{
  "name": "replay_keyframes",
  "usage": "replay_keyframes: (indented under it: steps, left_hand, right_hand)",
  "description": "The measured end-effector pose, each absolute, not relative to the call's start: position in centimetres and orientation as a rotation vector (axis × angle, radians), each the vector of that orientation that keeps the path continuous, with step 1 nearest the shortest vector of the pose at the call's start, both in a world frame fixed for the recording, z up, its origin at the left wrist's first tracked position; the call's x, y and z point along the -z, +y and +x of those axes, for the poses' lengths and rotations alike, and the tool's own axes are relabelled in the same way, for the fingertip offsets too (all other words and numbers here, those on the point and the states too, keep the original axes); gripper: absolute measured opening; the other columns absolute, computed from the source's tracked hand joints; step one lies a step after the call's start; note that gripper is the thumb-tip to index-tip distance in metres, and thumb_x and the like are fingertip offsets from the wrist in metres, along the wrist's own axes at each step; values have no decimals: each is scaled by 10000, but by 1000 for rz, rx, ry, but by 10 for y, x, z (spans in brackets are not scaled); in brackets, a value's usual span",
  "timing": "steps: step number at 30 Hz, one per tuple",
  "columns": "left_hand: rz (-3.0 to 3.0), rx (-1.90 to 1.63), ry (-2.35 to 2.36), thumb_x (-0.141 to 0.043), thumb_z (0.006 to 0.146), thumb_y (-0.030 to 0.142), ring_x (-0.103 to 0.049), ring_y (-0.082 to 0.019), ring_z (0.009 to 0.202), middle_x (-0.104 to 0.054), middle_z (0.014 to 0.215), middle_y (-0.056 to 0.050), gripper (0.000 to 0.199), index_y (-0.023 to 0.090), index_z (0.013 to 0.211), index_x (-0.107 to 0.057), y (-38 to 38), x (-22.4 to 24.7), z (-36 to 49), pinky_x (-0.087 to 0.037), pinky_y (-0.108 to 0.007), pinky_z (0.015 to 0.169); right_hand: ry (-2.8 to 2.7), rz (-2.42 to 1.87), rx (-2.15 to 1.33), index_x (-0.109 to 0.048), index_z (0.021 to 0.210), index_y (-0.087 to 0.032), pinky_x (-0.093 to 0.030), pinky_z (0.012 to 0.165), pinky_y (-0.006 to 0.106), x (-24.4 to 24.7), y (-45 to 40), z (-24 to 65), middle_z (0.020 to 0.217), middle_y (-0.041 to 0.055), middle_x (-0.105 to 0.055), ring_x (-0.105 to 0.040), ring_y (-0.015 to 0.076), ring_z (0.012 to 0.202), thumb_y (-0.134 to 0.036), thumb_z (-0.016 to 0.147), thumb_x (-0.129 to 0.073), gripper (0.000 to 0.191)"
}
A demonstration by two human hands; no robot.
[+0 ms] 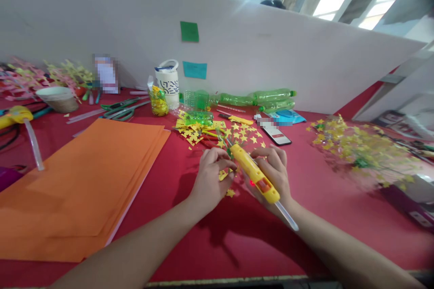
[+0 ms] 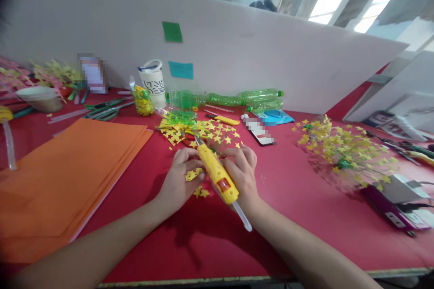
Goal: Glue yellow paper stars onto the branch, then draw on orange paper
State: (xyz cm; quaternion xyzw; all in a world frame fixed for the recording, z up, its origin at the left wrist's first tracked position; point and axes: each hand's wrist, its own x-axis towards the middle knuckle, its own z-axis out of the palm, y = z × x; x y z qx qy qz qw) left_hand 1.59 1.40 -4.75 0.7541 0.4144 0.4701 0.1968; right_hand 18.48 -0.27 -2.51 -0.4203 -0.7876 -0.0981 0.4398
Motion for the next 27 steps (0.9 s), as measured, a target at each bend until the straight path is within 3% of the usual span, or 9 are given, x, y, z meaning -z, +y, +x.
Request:
replay_keyframes:
  steps: [7, 12, 27]
  left_hand:
    - [2067, -1287, 1201, -610, 733, 83, -464, -191, 955, -504, 963, -22, 137, 210, 762, -653, 14, 46, 15, -391, -364, 884]
    - [2032, -1260, 1204, -608, 755, 123, -467, -195, 952, -506, 950, -17, 104, 216, 755, -654, 14, 45, 16, -396, -365, 875]
    - [1987, -1259, 1184, -629, 718, 77, -471, -204, 967, -522, 957, -21, 130, 204, 738, -648, 14, 44, 16, -392, -369, 884]
  right_hand:
    - [-1998, -751, 221, -537, 827, -213, -323, 990, 554, 17, -6, 190, 658, -13, -608, -611, 207, 804, -126, 707, -572, 152]
    - [-2080, -715, 154, -537, 880, -208, -311, 1028, 547, 28, -2, 193, 791, 12, -657, -622, 223, 902, -171, 710, -607, 188]
    - [-2112, -753, 126, -531, 871, -245, -320, 1030, 538, 33, -2, 193, 789, -11, -665, -618, 217, 935, -165, 750, -581, 154]
